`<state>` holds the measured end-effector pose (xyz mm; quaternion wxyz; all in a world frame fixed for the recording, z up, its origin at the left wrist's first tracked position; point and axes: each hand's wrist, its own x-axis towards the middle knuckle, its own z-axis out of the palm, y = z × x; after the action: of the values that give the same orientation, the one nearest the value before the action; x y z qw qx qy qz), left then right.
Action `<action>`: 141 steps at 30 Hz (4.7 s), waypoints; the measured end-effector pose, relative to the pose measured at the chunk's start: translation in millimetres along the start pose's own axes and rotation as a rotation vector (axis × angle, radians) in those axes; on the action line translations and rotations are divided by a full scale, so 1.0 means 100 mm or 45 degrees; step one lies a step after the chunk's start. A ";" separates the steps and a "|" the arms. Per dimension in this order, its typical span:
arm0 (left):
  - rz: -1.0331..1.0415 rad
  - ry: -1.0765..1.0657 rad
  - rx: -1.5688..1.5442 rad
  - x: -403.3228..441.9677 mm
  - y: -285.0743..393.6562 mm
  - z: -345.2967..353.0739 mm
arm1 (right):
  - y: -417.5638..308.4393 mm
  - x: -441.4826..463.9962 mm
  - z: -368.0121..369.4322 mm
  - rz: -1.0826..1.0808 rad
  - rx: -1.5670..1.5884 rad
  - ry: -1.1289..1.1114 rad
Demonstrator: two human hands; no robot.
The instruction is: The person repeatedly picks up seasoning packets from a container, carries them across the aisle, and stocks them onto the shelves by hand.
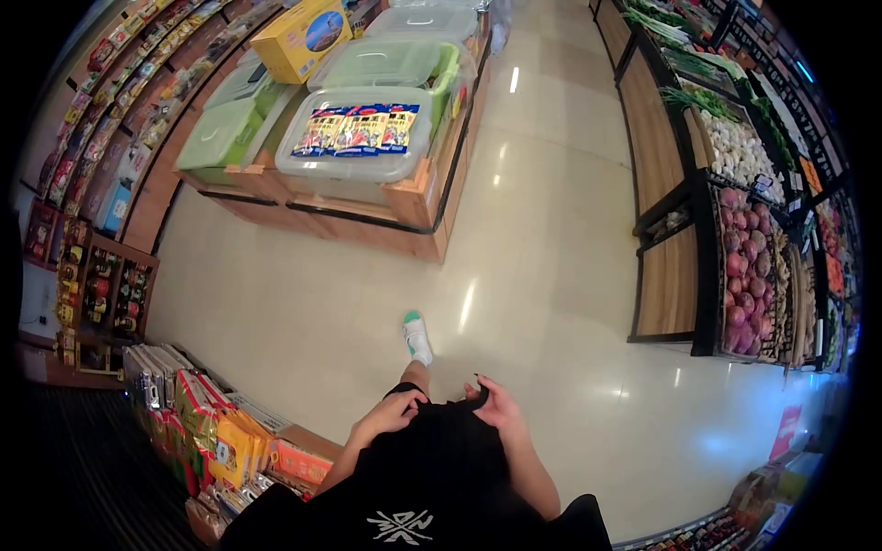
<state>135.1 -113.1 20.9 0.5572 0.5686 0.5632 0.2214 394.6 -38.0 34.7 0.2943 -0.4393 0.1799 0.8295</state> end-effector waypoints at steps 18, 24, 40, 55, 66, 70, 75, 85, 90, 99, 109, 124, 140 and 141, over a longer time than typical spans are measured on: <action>-0.046 0.414 0.280 1.02 -0.33 -2.58 | -0.51 2.15 1.68 -1.033 -1.740 0.354; -0.003 0.393 0.032 1.39 -0.25 -2.96 | -0.21 2.09 2.57 -0.793 -1.534 0.150; 0.146 0.632 -0.283 2.84 0.41 -4.17 | -0.98 2.72 4.65 -1.406 -1.288 -0.071; -0.116 0.458 -1.031 3.61 0.31 -4.63 | -1.22 3.14 4.97 -1.192 -1.226 0.152; -0.317 0.051 -0.921 3.45 0.16 -4.81 | -0.78 2.80 4.93 -1.133 -0.608 -0.030; -0.531 -0.317 -0.903 3.34 0.13 -4.88 | -0.52 2.72 4.63 -1.160 -0.325 -0.125; -0.479 -0.573 -0.851 3.35 0.16 -4.90 | -0.03 2.37 4.62 -1.218 -0.056 -0.154; 0.305 -0.935 -0.130 2.75 0.41 -4.96 | 1.51 2.35 4.39 -1.504 0.173 0.151; 0.517 -1.297 0.021 2.32 0.28 -4.92 | 2.32 2.20 4.32 -1.570 0.313 0.187; 0.217 -1.482 -0.015 1.86 0.22 -4.66 | 3.07 2.16 4.17 -1.730 0.352 0.304; 1.185 -1.207 0.237 1.33 1.05 -4.02 | 3.13 1.53 3.65 -1.866 0.128 0.334; 0.666 -1.760 0.339 0.16 1.00 -1.88 | 3.84 0.43 2.25 -2.069 0.662 0.484; 0.660 -2.284 0.498 -0.85 0.93 -0.48 | 4.66 -0.19 1.15 -2.295 0.936 0.640; 0.697 -2.314 0.511 -0.79 0.78 -0.38 | 4.69 -0.19 1.14 -2.311 0.890 0.706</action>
<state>111.7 -148.3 130.1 0.6015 0.7186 -0.2070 -0.2808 28.9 -338.8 131.8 0.8740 -0.4766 0.0725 0.0616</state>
